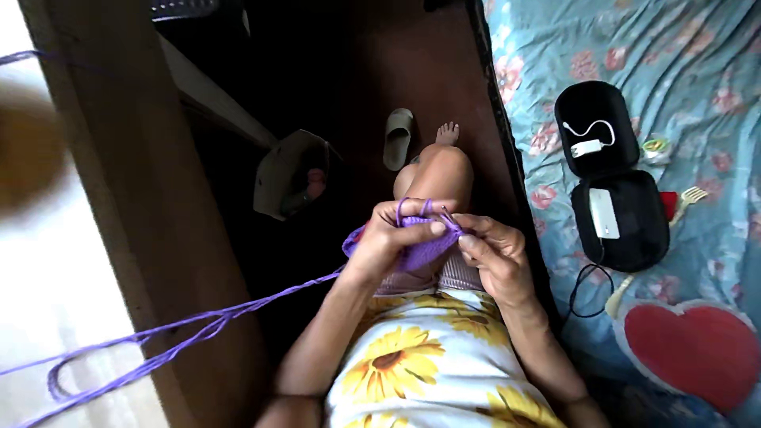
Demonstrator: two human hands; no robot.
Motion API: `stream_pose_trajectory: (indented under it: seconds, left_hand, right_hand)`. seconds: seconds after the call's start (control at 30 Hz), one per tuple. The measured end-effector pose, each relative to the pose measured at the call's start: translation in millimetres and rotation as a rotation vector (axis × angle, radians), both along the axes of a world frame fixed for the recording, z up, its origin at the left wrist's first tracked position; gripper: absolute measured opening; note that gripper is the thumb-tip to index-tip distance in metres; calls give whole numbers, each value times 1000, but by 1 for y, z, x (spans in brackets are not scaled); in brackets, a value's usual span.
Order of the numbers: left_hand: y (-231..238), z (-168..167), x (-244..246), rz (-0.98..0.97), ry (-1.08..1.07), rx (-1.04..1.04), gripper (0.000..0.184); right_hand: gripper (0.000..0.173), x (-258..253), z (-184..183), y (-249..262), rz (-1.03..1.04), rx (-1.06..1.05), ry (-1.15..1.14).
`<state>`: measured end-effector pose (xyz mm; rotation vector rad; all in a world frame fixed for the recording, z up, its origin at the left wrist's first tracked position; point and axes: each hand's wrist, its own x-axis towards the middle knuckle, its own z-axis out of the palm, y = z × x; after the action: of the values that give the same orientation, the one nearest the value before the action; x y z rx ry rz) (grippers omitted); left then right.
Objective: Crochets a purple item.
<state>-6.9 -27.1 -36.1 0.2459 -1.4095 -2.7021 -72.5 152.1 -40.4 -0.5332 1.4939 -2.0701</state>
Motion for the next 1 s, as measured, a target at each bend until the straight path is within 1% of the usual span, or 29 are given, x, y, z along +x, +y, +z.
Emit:
stream_pose_trajectory:
  seconds: [0.03, 0.07, 0.1, 0.2, 0.27, 0.3, 0.33, 0.4, 0.47, 0.5, 0.53, 0.57, 0.6, 0.67, 0.7, 0.73, 0.8, 0.87, 0.93, 1.0]
  left_hand:
    - [-10, -3, 0, -42, 22, 15, 8]
    - [-22, -7, 1, -83, 39, -4, 9]
    - [-34, -9, 3, -131, 49, -60, 11]
    - [-60, -3, 8, -307, 56, -352, 23]
    - [-69, 1, 11, -373, 61, -501, 28]
    - [-73, 2, 12, -374, 57, -547, 30]
    - [-76, 2, 14, -358, 75, -560, 33]
    - [-74, -1, 13, -278, 204, -484, 35]
    - [-61, -5, 6, -159, 394, -349, 27]
    - [-52, -7, 3, -105, 450, -299, 25]
    - [-43, -7, 0, -62, 469, -272, 27]
    - [-35, -6, -2, -25, 448, -269, 35]
    - [-28, -6, -3, -1, 419, -284, 48]
    - [-17, -3, -4, -35, 373, -291, 82]
    - [-13, -1, -5, -56, 357, -273, 95]
    - [-9, 1, -4, -58, 338, -277, 101]
    - [-6, 4, -4, -12, 320, -329, 99]
    - [-4, 6, -3, 54, 289, -367, 95]
    - [0, 6, -2, 98, 234, -386, 96]
    - [3, 7, -1, 127, 176, -414, 97]
  right_hand:
    - [24, -2, 0, 1, 17, -16, -49]
    - [23, -3, 0, 3, 24, -26, -87]
    - [22, -5, -1, 5, 21, -33, -117]
    - [23, -6, -4, 9, 25, -33, -152]
    - [23, -6, -4, 10, 20, -38, -168]
    - [23, -7, -3, 11, 17, -37, -167]
    - [24, -8, -3, 11, 15, -31, -159]
    - [24, -9, -2, 11, 14, -5, -129]
    - [24, -9, -2, 11, 25, 26, -97]
    - [23, -9, -1, 11, 35, 31, -88]
    - [23, -8, 0, 10, 44, 34, -82]
    - [23, -8, 1, 10, 51, 33, -78]
    - [22, -7, 2, 9, 58, 34, -72]
    - [22, -4, 3, 8, 69, 34, -55]
    - [22, -3, 4, 7, 66, 35, -40]
    - [21, -2, 4, 6, 53, 38, -18]
    - [22, 0, 6, 5, 7, 66, 70]
    - [22, 4, 9, 3, -62, 139, 218]
    - [20, 8, 11, 0, -142, 226, 374]
    - [21, 10, 11, -1, -189, 288, 455]
